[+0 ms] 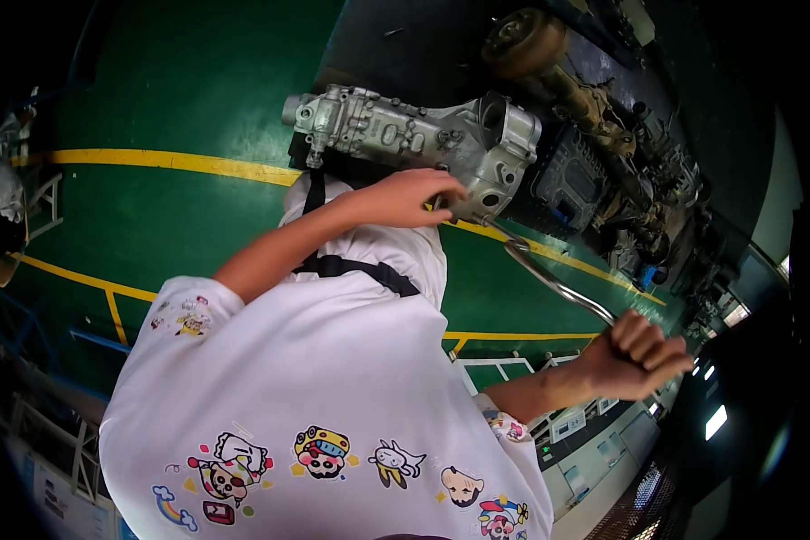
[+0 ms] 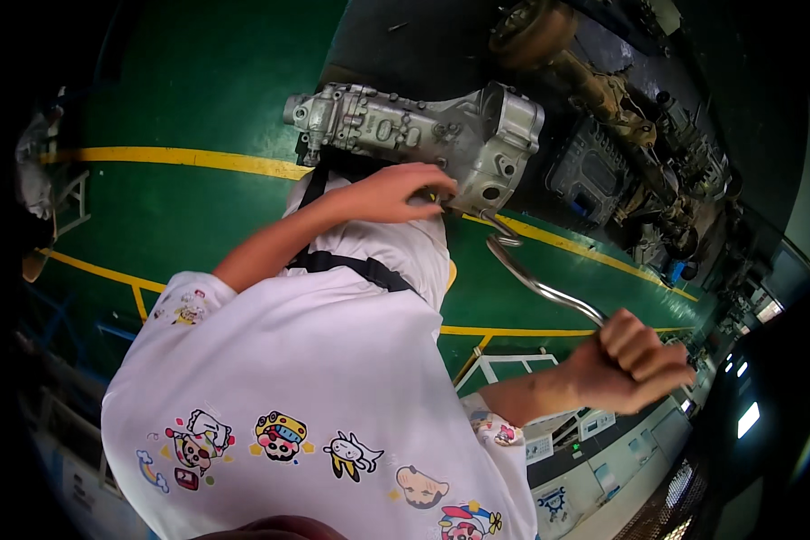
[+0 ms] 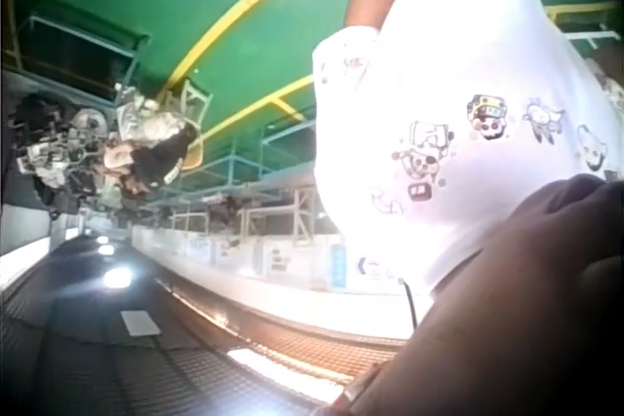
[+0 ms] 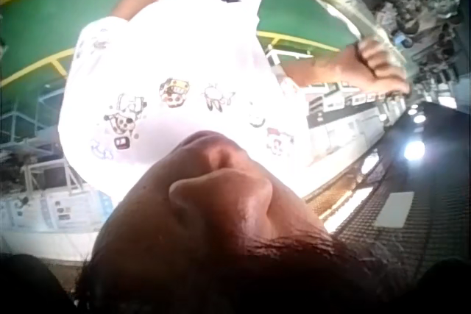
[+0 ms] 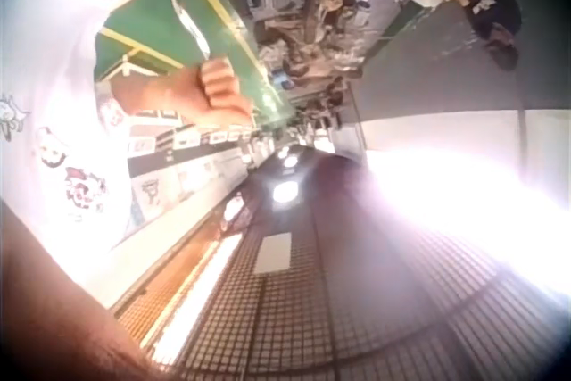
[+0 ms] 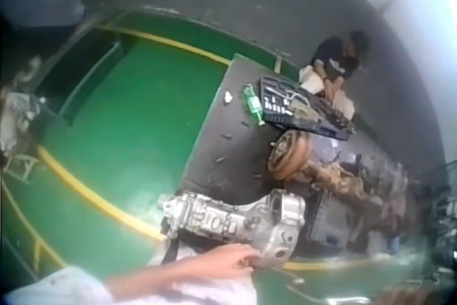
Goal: The person holds a transmission housing and turns it over by hand to look at different sides, then uses a speed brace to turn internal components.
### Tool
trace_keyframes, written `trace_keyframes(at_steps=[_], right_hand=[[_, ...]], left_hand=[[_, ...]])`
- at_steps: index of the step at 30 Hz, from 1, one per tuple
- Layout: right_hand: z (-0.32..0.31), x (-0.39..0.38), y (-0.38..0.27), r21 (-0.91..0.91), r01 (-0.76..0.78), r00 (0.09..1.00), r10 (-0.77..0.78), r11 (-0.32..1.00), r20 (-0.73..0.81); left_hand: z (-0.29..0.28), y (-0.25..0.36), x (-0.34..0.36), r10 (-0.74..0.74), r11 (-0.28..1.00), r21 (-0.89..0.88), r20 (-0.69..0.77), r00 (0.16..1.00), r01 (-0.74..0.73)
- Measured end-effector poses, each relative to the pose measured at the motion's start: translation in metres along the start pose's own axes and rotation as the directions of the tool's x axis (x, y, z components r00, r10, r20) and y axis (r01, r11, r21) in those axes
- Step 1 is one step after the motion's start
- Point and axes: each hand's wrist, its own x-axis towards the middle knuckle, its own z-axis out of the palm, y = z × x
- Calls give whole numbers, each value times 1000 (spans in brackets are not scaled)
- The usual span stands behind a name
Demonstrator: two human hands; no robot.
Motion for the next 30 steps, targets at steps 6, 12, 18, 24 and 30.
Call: trace_keyframes(at_steps=[6,12,18,24,30], right_hand=[[-23,80,-27,310,127,951,-205,942,232],[-11,168,67,184,152,976,-177,971,127],[-11,207,143,131,-29,995,16,991,98],[-26,227,162,254,-118,977,66,960,205],[-27,233,170,291,-200,935,94,935,342]], left_hand=[[-6,-15,0,-178,970,96,-353,919,225],[-20,-45,33,89,816,535,-491,867,219],[-16,-71,52,6,696,575,-603,798,429],[-7,-90,56,-31,656,529,-694,720,538],[-6,-90,57,4,641,560,-685,728,524]])
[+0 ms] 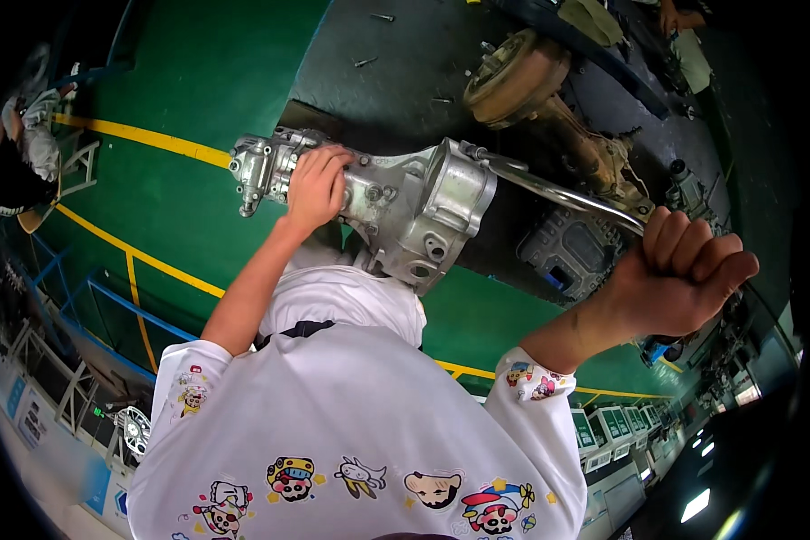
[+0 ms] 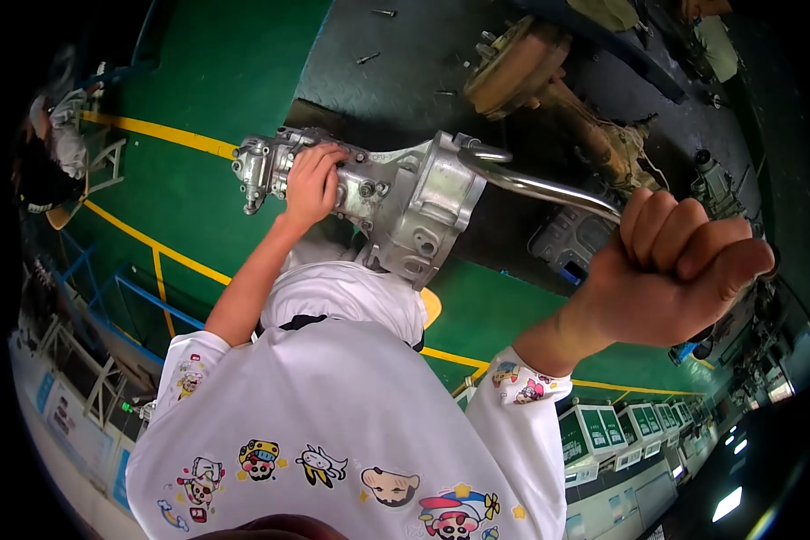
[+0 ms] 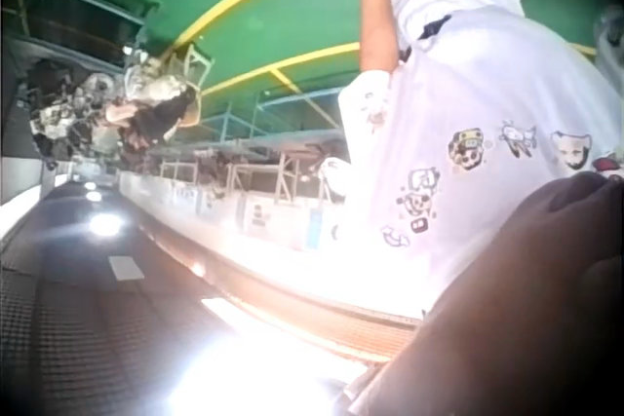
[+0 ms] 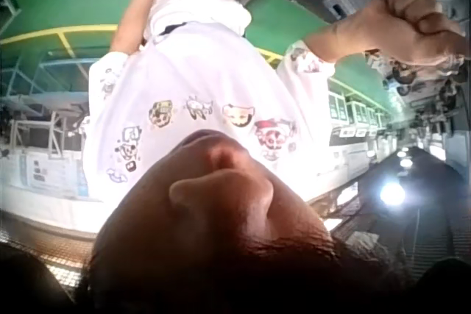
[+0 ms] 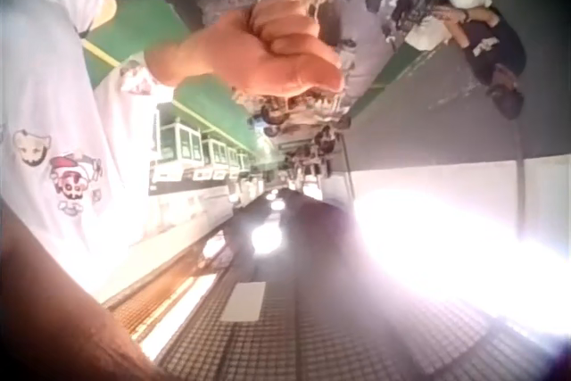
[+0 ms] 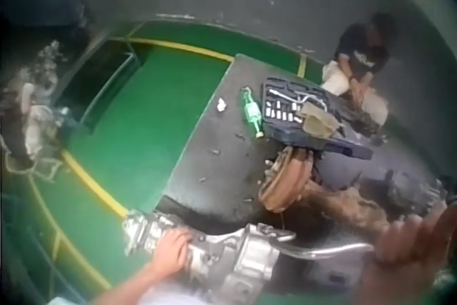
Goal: The person holds a transmission housing and turns it over by hand to look at different sides, then uses a speed brace to turn internal components.
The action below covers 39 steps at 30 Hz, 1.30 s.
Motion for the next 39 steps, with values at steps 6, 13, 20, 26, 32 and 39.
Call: trace_keyframes(at_steps=[6,13,20,26,32,39], right_hand=[[17,-14,10,-22,79,986,-75,997,151],[22,-16,13,-6,45,981,-43,999,189],[54,-6,28,45,51,998,-49,998,-51],[74,1,38,-590,143,686,-509,794,-520],[80,-73,36,-493,363,900,-434,791,-33],[54,10,18,-471,68,930,-227,879,-290]], left_hand=[[-2,2,1,-24,1000,8,9,1000,24],[0,1,-3,-31,999,-25,32,999,32],[1,-3,-9,-38,999,-20,21,999,38],[-2,-4,-12,11,1000,-1,-14,1000,-11],[-1,-4,-10,36,999,-15,-51,998,-36],[-1,-3,-8,58,998,-37,-48,997,-60]])
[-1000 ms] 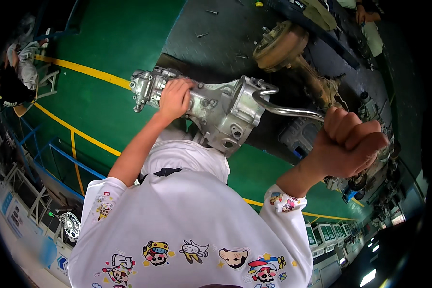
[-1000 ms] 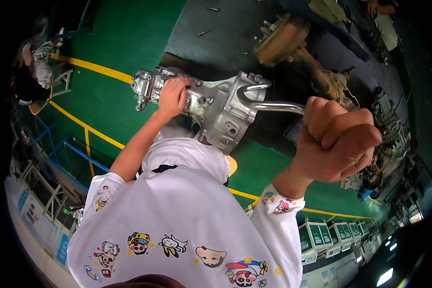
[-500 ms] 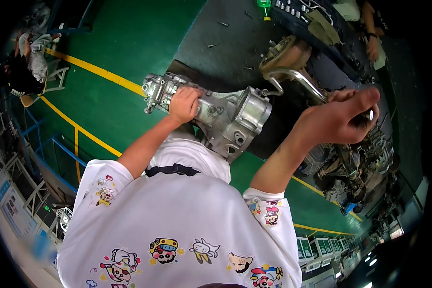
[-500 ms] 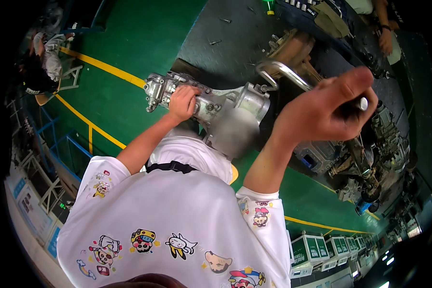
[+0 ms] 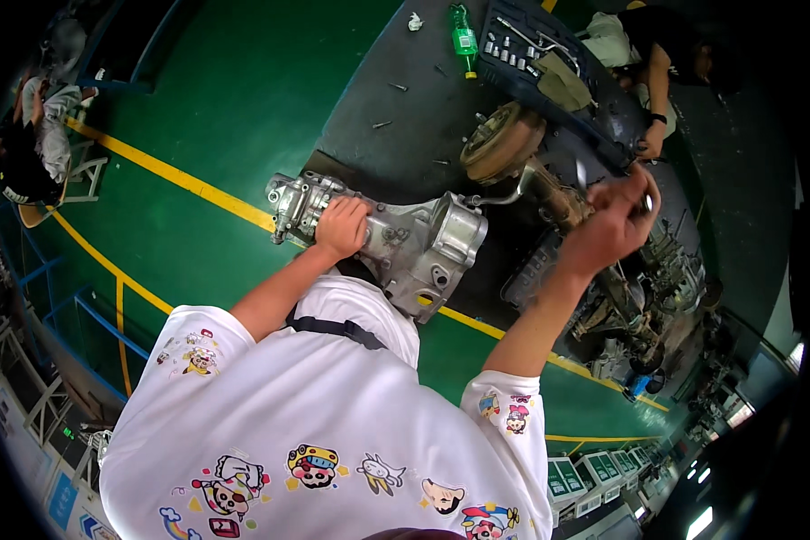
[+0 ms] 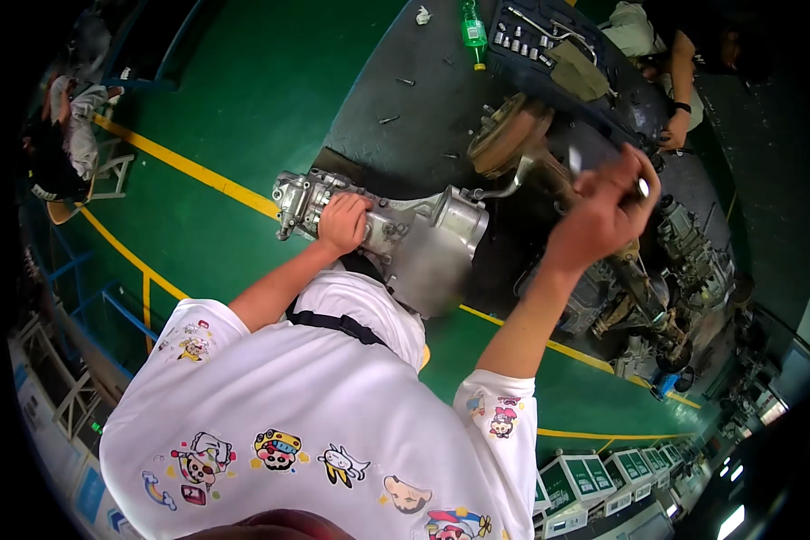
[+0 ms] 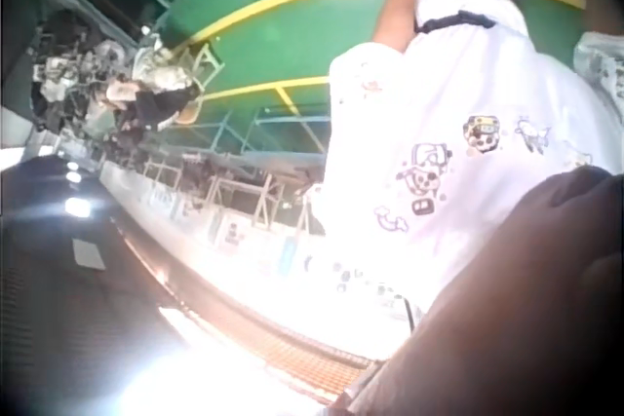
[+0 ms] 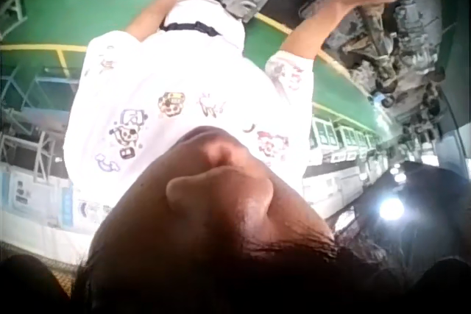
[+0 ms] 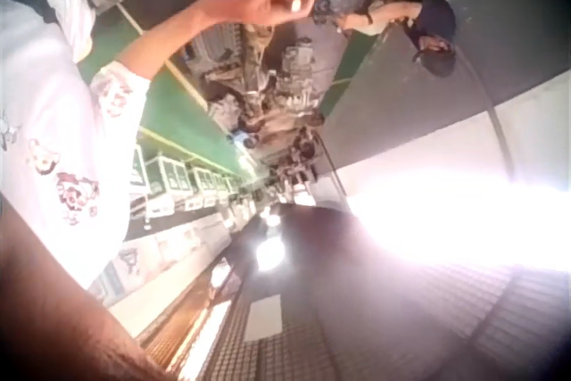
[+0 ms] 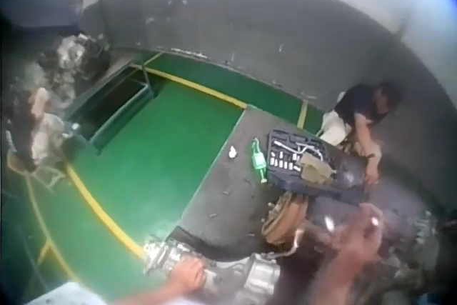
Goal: The person holds a transmission housing and turns it over by hand to look at different sides, then uses a speed brace to turn internal components.
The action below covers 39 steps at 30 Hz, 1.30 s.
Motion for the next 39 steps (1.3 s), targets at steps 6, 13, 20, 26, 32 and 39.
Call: trace_keyframes(at_steps=[6,13,20,26,32,39], right_hand=[[-5,-67,-23,38,39,982,-45,999,182],[-4,-47,-4,70,-7,1000,6,998,12],[10,-24,-4,25,-30,998,31,999,-61],[19,-32,7,7,106,993,-106,994,46],[12,-49,6,39,-37,999,37,999,15],[3,-15,12,52,-45,998,47,998,-30]], left_hand=[[1,-3,0,27,1000,9,-26,999,-27],[1,-4,-4,21,999,26,-39,999,-20],[-5,2,-5,31,999,23,10,999,-31],[-1,1,-1,63,998,16,-39,997,-62],[-1,-2,-4,36,997,69,-28,999,-34],[2,-6,-7,18,999,43,0,1000,-18]])
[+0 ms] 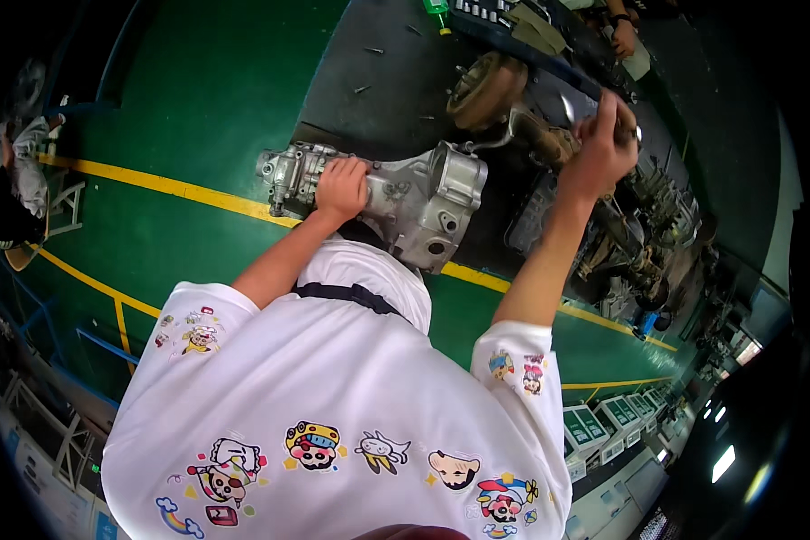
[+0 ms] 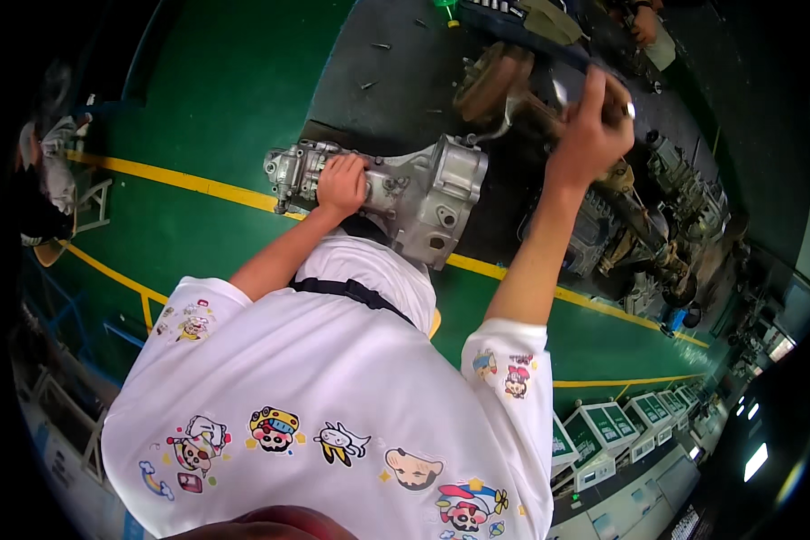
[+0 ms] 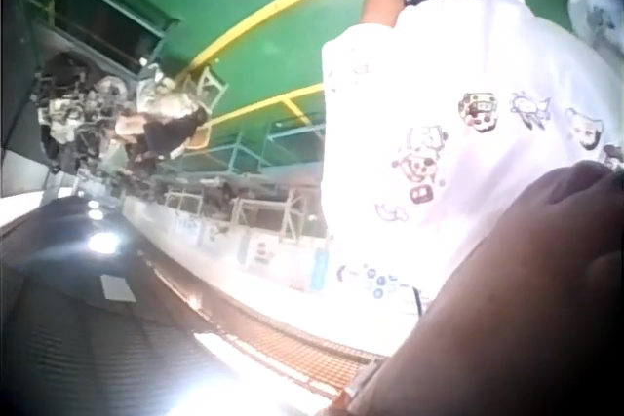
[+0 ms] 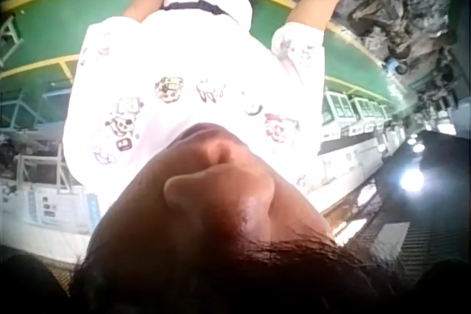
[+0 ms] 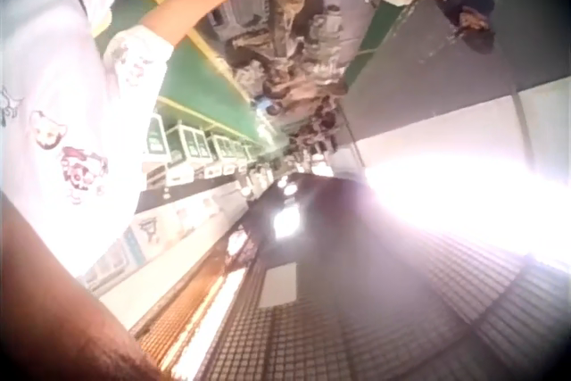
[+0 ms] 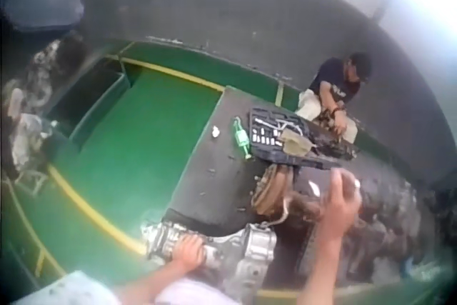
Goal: The person holds a transmission housing and turns it over by hand to look at different sides, then uses a speed brace to turn internal components.
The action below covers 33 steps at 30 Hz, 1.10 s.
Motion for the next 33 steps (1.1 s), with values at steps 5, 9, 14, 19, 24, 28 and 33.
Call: trace_keyframes(at_steps=[5,9,14,19,24,28,33], right_hand=[[7,-26,-14,-86,41,990,-29,995,139],[-2,6,-4,-81,48,997,-43,996,70],[16,-44,-25,-114,46,975,-20,992,222],[3,-4,-2,-32,33,999,-32,999,25],[15,-29,-19,-140,84,982,-58,987,182],[12,-5,-6,-18,36,998,-35,999,55],[25,-21,-14,-57,64,984,-53,996,172]], left_hand=[[-2,3,2,18,999,-32,-69,997,-21],[0,2,2,21,999,-47,-61,998,-24],[-2,1,1,26,999,-39,-96,995,-30],[-1,0,-1,-4,999,-41,-39,999,3],[-2,1,3,24,999,-42,-62,998,-27],[-6,1,5,-3,1000,-18,-64,998,2],[-4,-1,6,10,999,-40,-58,998,-12]])
